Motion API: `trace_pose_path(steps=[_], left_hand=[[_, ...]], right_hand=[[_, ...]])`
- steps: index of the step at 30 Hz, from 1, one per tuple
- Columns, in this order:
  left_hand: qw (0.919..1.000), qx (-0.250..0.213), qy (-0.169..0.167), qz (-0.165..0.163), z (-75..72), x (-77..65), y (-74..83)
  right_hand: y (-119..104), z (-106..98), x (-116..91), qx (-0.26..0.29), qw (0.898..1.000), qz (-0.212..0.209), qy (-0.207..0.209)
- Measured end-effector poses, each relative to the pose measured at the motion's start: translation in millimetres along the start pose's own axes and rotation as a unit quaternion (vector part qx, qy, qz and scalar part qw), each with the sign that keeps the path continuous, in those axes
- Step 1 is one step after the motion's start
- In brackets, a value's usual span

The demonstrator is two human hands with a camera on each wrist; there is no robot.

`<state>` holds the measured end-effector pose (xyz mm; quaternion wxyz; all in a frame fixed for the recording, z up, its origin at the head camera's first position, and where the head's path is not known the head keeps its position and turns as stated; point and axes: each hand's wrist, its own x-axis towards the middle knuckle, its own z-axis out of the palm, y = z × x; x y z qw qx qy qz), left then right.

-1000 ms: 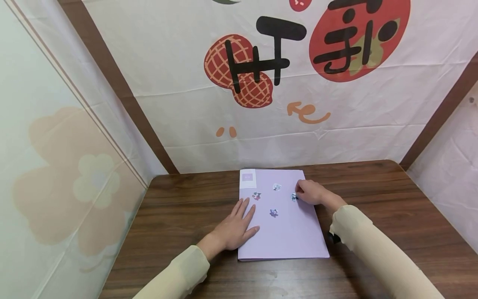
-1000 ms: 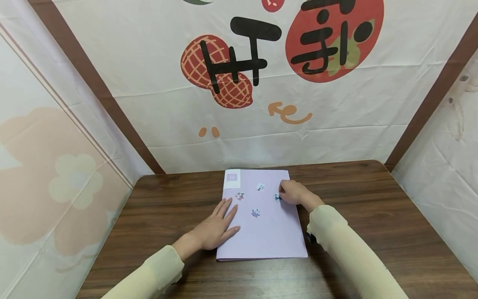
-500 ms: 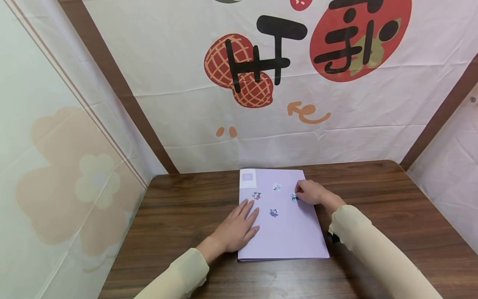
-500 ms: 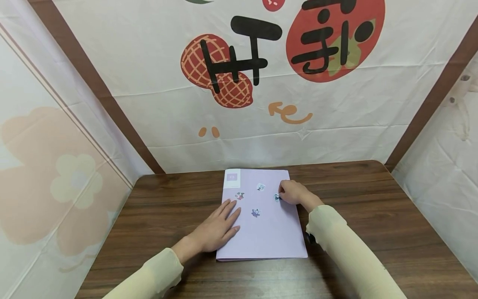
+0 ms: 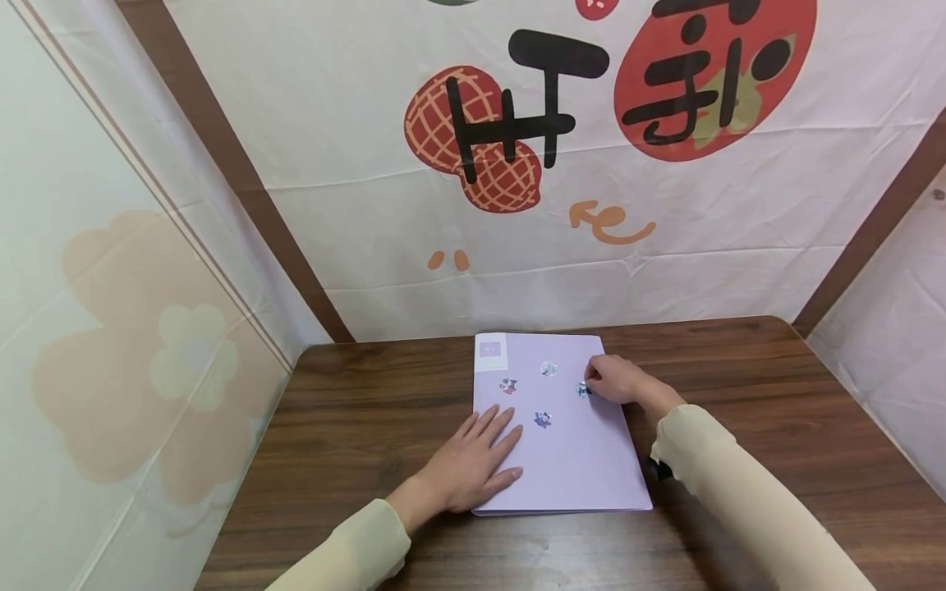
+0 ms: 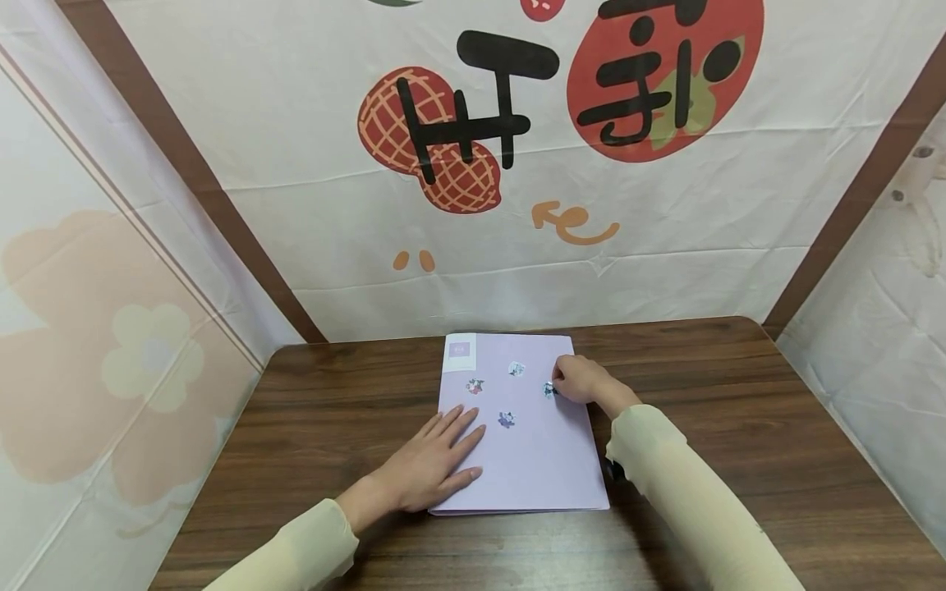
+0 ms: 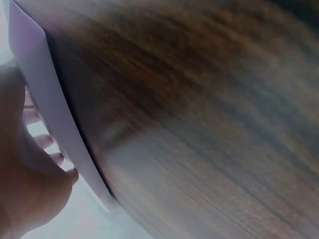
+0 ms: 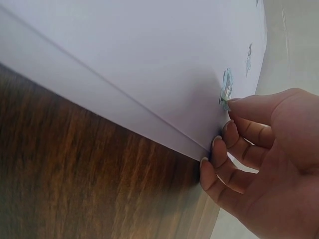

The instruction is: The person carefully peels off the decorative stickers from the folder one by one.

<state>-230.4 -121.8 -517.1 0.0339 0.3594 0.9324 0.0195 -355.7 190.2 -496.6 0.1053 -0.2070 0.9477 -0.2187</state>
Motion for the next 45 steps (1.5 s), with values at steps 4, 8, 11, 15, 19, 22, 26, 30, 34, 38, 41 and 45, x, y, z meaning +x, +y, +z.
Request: trace_pose_path(steps=[4, 8, 11, 15, 19, 22, 26, 30, 34, 38, 41, 45], left_hand=[[0.9999, 0.007, -0.007, 0.005, -0.1, -3.5, 2.9], [0.9999, 0.010, -0.004, 0.011, 1.9, -4.6, 3.5], [0.9998, 0.011, 0.003, 0.014, 4.7, -4.1, 2.8], [0.9997, 0.017, 0.006, 0.014, 8.1, -3.2, 1.4], [0.9997, 0.020, 0.000, 0.012, 9.3, -2.8, 0.4], [0.9997, 0.022, -0.003, 0.011, 9.9, -2.7, 0.2], [0.9996, 0.025, -0.007, 0.009, 10.5, -2.7, -0.3], [0.9996, 0.024, -0.010, 0.008, 9.6, -3.2, -0.3], [0.9994, 0.031, -0.011, 0.007, 9.2, -3.1, -0.1], [0.9993, 0.036, -0.013, 0.006, 8.9, -2.7, 0.0], [0.9993, 0.036, -0.013, 0.007, 9.2, -3.0, 0.1], [0.9992, 0.037, -0.010, 0.007, 9.6, -3.8, 0.5]], right_hand=[[1, 0, 0, -0.001, 1.000, -0.001, -0.002], [1, 0, -1, -0.002, 1.000, -0.009, -0.004], [1, -1, -1, -0.002, 1.000, -0.011, -0.005], [1, -1, -1, -0.003, 1.000, -0.008, -0.002], [2, -1, -2, -0.004, 1.000, -0.016, 0.001], [3, 0, -3, -0.005, 1.000, -0.021, 0.005], [2, 0, -3, -0.006, 1.000, -0.024, 0.009], [1, -1, -3, -0.011, 1.000, -0.023, 0.010], [-2, -2, -4, -0.017, 1.000, -0.023, 0.013], [-4, -4, -7, -0.015, 1.000, -0.020, 0.013], [-4, -4, -9, -0.012, 1.000, -0.017, 0.012], [-5, -5, -11, -0.011, 1.000, -0.021, 0.013]])
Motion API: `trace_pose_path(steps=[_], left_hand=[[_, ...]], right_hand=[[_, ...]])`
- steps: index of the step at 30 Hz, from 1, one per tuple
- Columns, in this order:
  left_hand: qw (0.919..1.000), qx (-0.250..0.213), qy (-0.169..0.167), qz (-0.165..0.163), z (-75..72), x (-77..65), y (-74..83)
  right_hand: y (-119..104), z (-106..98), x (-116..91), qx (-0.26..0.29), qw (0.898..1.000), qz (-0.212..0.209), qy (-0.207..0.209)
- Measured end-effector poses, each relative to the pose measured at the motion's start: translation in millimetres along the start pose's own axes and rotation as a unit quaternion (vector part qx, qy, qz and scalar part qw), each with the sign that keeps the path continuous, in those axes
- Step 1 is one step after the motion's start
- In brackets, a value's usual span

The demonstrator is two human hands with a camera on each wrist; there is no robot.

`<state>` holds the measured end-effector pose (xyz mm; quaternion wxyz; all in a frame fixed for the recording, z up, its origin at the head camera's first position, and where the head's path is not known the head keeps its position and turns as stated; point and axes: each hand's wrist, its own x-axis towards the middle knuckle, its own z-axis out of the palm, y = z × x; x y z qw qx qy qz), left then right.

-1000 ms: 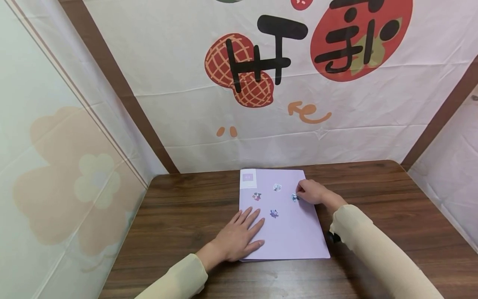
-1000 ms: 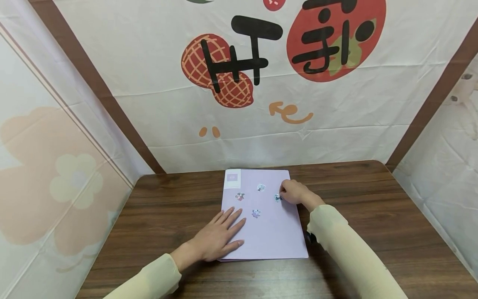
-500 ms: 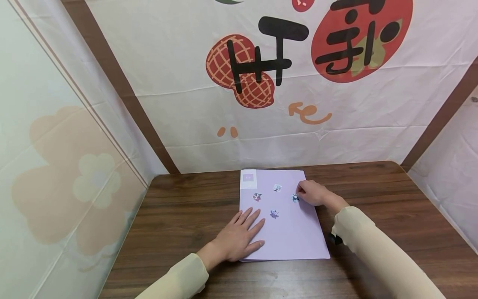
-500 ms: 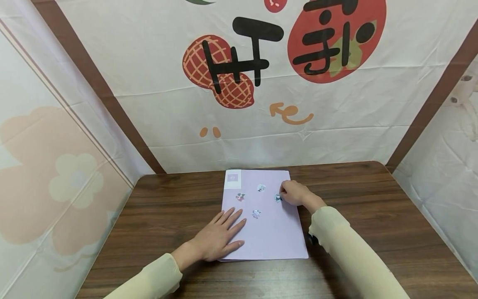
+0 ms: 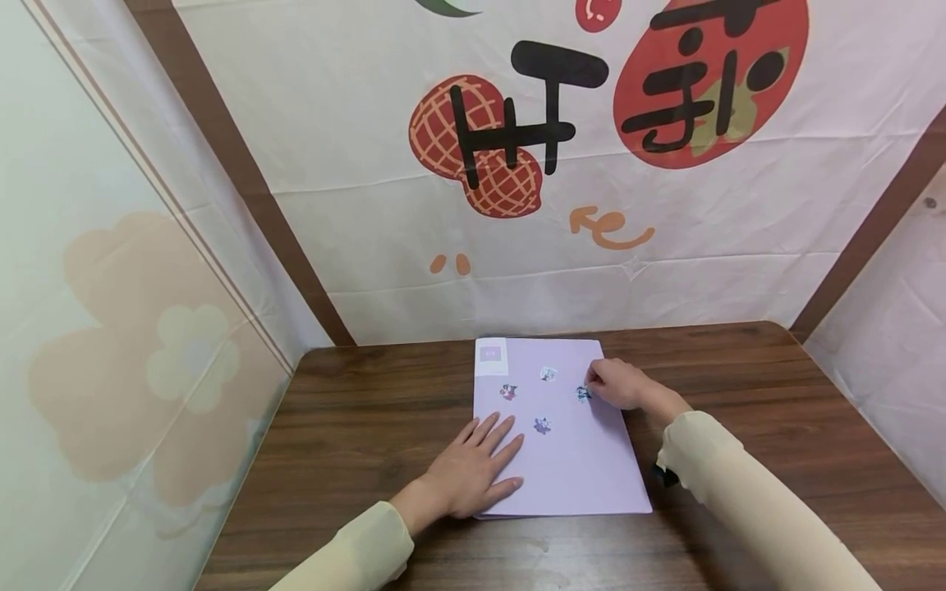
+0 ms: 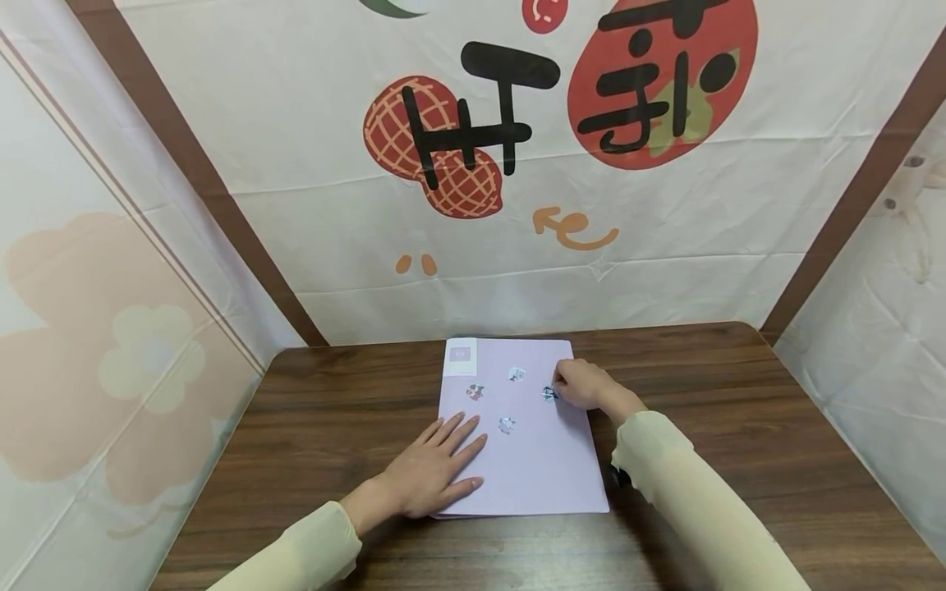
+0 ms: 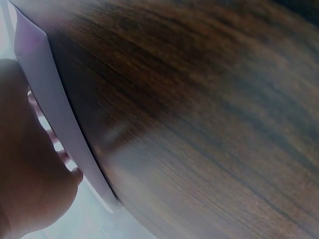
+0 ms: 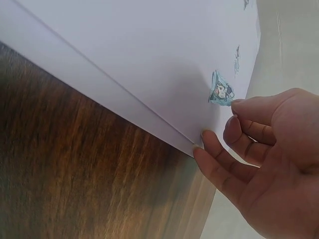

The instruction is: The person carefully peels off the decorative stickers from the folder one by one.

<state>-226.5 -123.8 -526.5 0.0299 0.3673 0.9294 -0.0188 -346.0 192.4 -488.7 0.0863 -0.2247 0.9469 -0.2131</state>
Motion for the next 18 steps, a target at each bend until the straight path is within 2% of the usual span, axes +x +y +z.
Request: trace_pose_path(steps=[6, 14, 18], left_hand=[[1.0000, -0.001, 0.002, 0.001, -1.2, -0.3, 1.2], [0.9998, -0.005, -0.018, -0.008, -13.0, -1.8, 6.3], [0.9998, -0.004, -0.016, -0.008, -10.2, -1.2, 5.4]], right_hand=[[0, 1, -2, 0.007, 1.000, -0.003, 0.001], [-1, -1, -3, 0.010, 1.000, -0.011, 0.005], [-1, -2, -4, 0.008, 1.000, -0.010, 0.007]])
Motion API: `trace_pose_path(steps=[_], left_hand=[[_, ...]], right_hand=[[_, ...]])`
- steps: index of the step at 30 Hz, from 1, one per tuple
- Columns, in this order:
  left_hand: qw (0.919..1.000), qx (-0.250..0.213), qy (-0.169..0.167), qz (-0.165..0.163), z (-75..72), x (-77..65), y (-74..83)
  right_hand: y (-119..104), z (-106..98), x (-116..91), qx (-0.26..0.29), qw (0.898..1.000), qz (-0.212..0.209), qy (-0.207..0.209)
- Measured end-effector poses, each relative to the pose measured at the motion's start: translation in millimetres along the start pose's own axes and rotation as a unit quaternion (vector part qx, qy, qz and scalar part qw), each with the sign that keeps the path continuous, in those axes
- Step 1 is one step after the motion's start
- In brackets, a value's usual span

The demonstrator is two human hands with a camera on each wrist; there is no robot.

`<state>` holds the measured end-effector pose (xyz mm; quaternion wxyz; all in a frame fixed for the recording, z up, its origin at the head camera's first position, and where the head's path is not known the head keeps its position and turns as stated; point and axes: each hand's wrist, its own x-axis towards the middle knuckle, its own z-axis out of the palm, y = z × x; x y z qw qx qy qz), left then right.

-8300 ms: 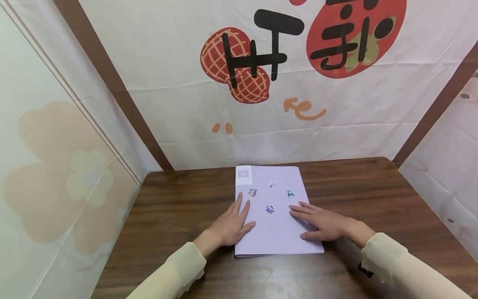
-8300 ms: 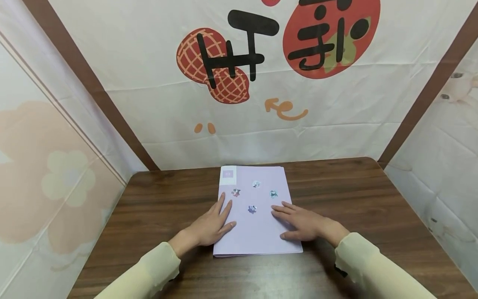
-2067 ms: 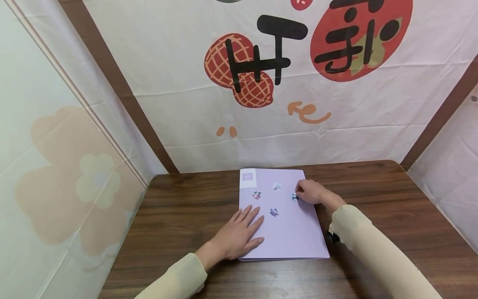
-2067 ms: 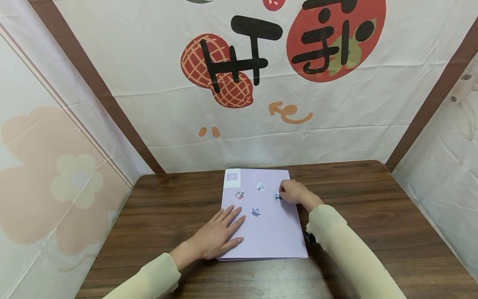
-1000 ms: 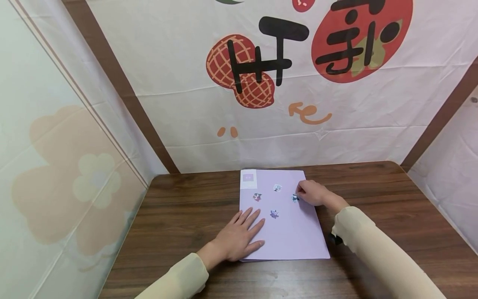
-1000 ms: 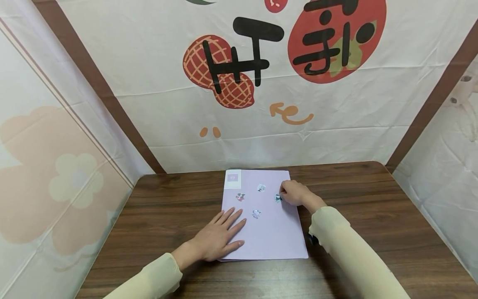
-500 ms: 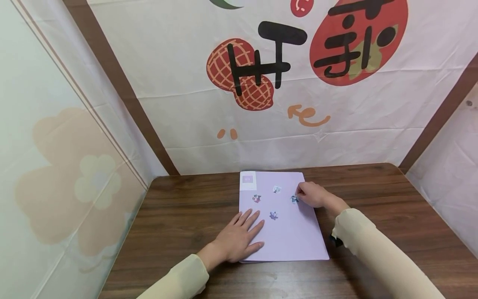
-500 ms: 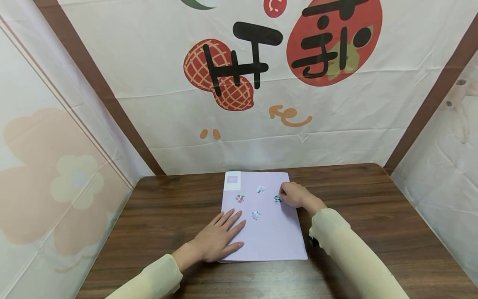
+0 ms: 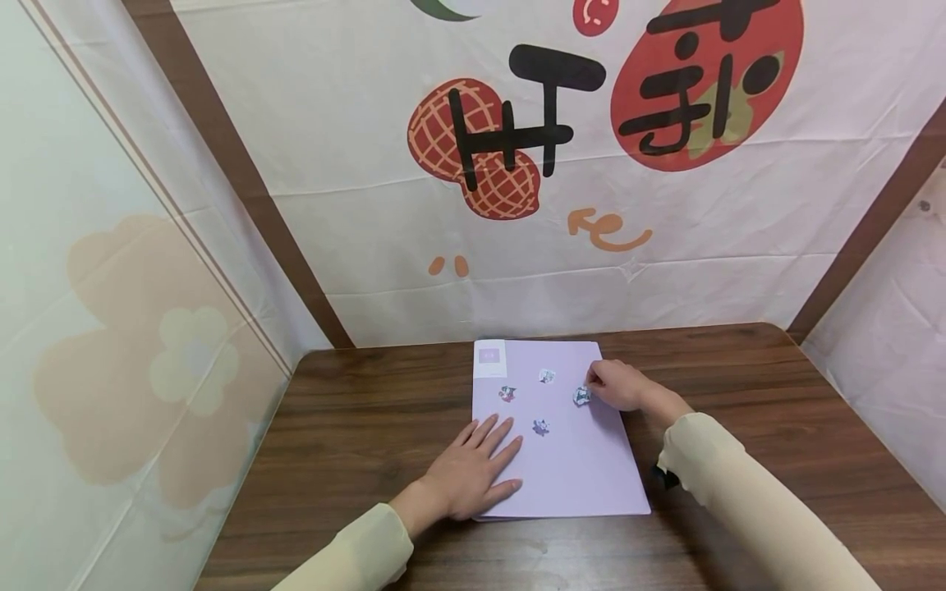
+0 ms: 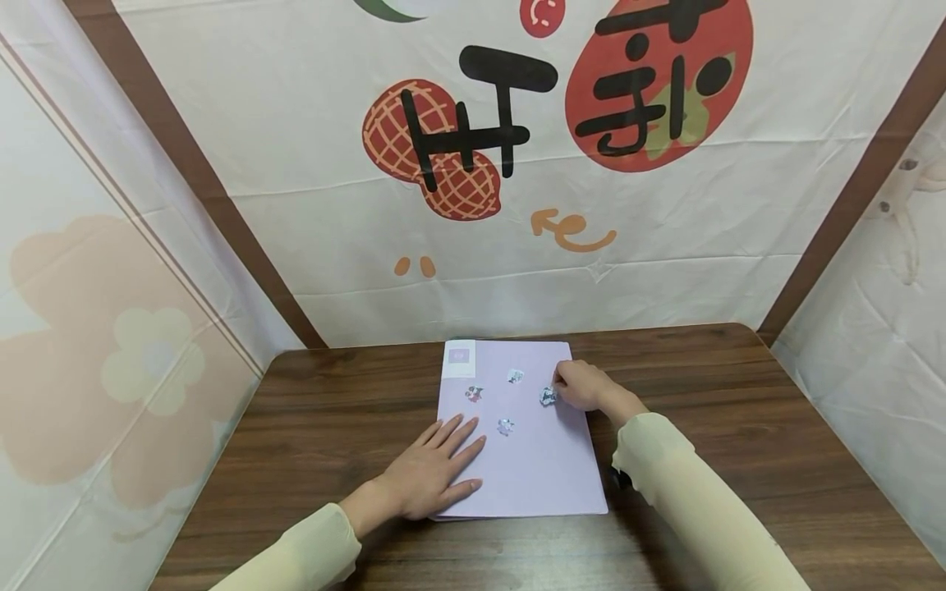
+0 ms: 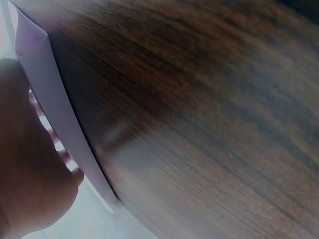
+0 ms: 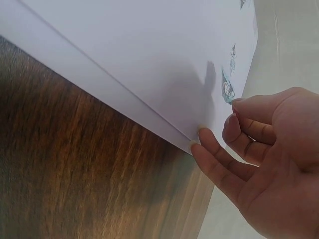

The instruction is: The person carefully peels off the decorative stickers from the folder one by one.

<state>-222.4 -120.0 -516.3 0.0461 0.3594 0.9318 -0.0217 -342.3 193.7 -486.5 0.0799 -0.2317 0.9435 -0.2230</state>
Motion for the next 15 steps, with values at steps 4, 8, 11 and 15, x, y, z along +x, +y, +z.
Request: trace_pose_path(steps=[4, 8, 11, 15], left_hand=[[1.0000, -0.001, 0.000, 0.001, 0.3, -0.3, -0.3], [1.0000, -0.005, -0.005, 0.003, -3.2, -0.9, 0.9], [1.0000, -0.004, -0.004, 0.005, -3.6, -1.3, 1.1], [1.0000, -0.002, -0.001, 0.004, -4.3, -2.2, 1.2]], right_hand=[[0.1, 0.0, -0.6, 0.001, 1.000, 0.003, -0.002], [0.8, -0.6, -1.2, 0.002, 1.000, -0.002, 0.000], [0.6, -2.1, -2.7, 0.001, 1.000, -0.011, 0.004], [0.0, -7.1, -6.3, 0.006, 1.000, -0.022, 0.007]])
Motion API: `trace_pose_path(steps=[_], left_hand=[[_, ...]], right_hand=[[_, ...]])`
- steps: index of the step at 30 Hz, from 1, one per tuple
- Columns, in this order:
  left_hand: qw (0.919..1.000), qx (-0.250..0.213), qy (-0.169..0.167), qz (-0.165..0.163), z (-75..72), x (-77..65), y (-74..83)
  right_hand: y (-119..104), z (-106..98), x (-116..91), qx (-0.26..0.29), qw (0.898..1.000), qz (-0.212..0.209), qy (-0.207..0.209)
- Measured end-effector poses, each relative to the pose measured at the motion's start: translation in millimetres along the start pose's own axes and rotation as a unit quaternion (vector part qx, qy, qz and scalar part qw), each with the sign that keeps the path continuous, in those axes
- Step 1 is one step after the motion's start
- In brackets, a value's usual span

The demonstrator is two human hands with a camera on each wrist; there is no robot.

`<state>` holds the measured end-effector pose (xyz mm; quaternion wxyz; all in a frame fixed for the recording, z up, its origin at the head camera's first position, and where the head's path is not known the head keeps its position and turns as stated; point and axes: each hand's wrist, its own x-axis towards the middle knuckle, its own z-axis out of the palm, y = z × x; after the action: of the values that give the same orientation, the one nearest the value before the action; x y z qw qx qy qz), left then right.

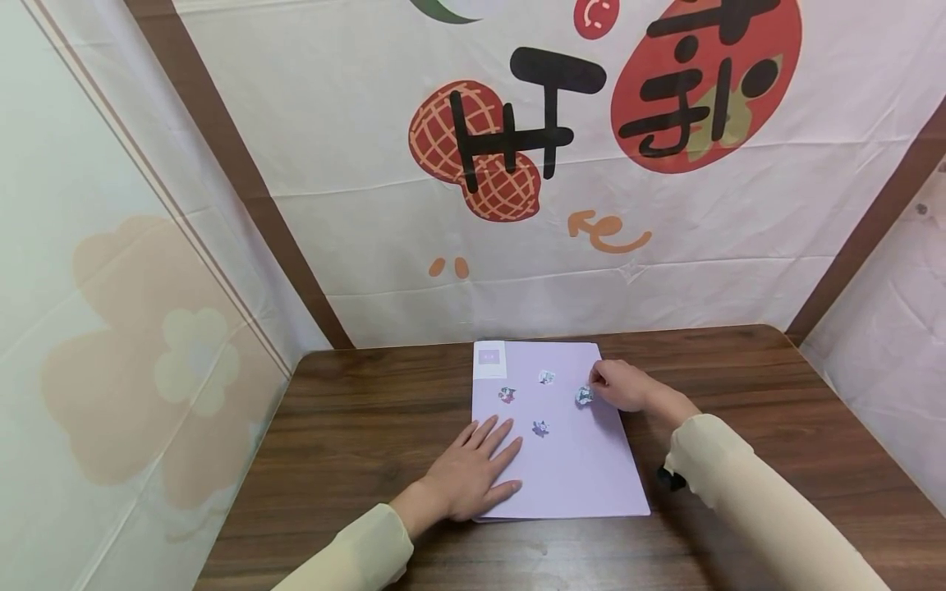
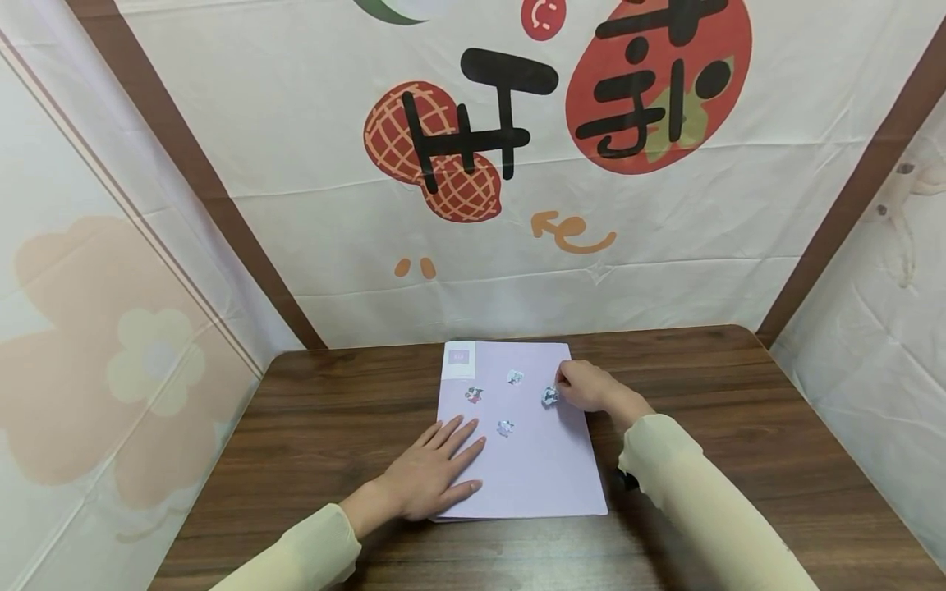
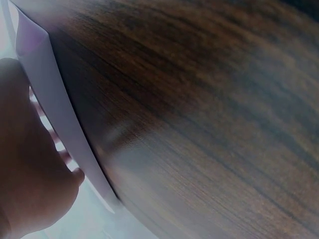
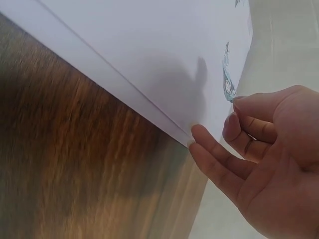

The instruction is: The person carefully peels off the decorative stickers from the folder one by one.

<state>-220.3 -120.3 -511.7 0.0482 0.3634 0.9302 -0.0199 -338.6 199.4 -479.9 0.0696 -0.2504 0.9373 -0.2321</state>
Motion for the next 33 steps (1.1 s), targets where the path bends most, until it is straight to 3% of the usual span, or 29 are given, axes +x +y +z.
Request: trace_pose_path(steps=[15, 33], left_hand=[[1.0000, 0.004, 0.007, 0.001, 7.8, 2.5, -2.6], [0.9999, -0.001, 0.012, 0.003, 13.7, 3.2, -5.8]], right_hand=[[5, -26, -21, 0.007, 1.000, 0.018, 0.012], [41, -57, -52, 0.002, 0.998, 0.051, 0.030]])
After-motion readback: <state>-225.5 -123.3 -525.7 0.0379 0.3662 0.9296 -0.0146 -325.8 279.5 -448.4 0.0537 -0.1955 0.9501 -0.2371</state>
